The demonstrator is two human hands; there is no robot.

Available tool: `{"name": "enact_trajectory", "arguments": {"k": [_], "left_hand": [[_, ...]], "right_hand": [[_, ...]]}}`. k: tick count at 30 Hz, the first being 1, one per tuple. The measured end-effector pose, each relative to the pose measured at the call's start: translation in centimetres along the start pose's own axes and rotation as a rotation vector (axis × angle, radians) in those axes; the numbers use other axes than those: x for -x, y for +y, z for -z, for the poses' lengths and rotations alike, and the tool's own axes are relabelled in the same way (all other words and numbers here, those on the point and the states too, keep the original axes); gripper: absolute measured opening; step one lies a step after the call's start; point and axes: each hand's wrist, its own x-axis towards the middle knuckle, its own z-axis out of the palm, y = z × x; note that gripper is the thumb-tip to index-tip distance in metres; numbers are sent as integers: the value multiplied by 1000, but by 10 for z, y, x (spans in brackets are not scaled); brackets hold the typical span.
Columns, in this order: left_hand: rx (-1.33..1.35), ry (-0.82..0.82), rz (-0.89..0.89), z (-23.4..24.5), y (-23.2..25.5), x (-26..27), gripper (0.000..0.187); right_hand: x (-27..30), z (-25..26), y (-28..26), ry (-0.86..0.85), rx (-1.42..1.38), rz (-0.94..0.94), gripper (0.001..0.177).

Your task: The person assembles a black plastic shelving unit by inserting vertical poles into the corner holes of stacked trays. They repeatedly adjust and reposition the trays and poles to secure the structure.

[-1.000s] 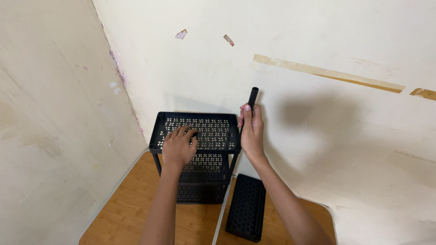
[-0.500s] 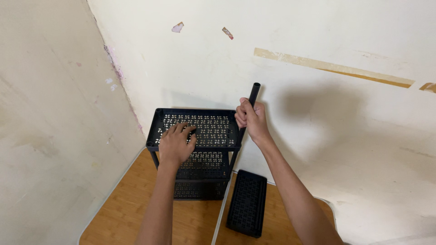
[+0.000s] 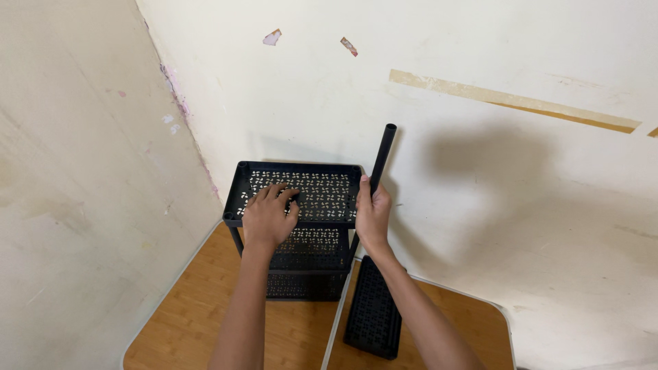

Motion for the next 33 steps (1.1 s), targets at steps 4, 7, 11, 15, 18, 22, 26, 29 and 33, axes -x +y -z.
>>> {"name": "enact_trajectory", "arguments": {"k": [4, 7, 11, 15, 18, 22, 26, 29, 33], "left_hand": [[-6, -10, -11, -1, -2, 2, 38], [-1, -3, -3, -1, -1, 2, 39], [-19, -22, -10, -3, -1, 0, 39], [-9, -32, -12, -1, -4, 1, 40], [20, 21, -36, 1, -2, 1, 40], [10, 36, -39, 1, 0, -3, 38], [20, 8, -25, 1, -2, -2, 37], [19, 15, -20, 4, 0, 2, 38], [7, 8, -16, 4, 1, 3, 38]], "right_hand": [[-12, 1, 20, -79, -103, -53, 54], [-29, 13, 28, -253, -218, -119, 57], [-37, 33, 33, -502, -371, -157, 56], [-31, 30, 18, -545, -308, -119, 52], [-28, 32, -15, -490, -150, -137, 42], [-38, 31, -67, -360, -199, -10, 46], [-70, 22, -106, -291, -170, 6, 47], [-75, 12, -117, -266, -179, -40, 46], [-63, 4, -115, -119, -259, -51, 39]]}}
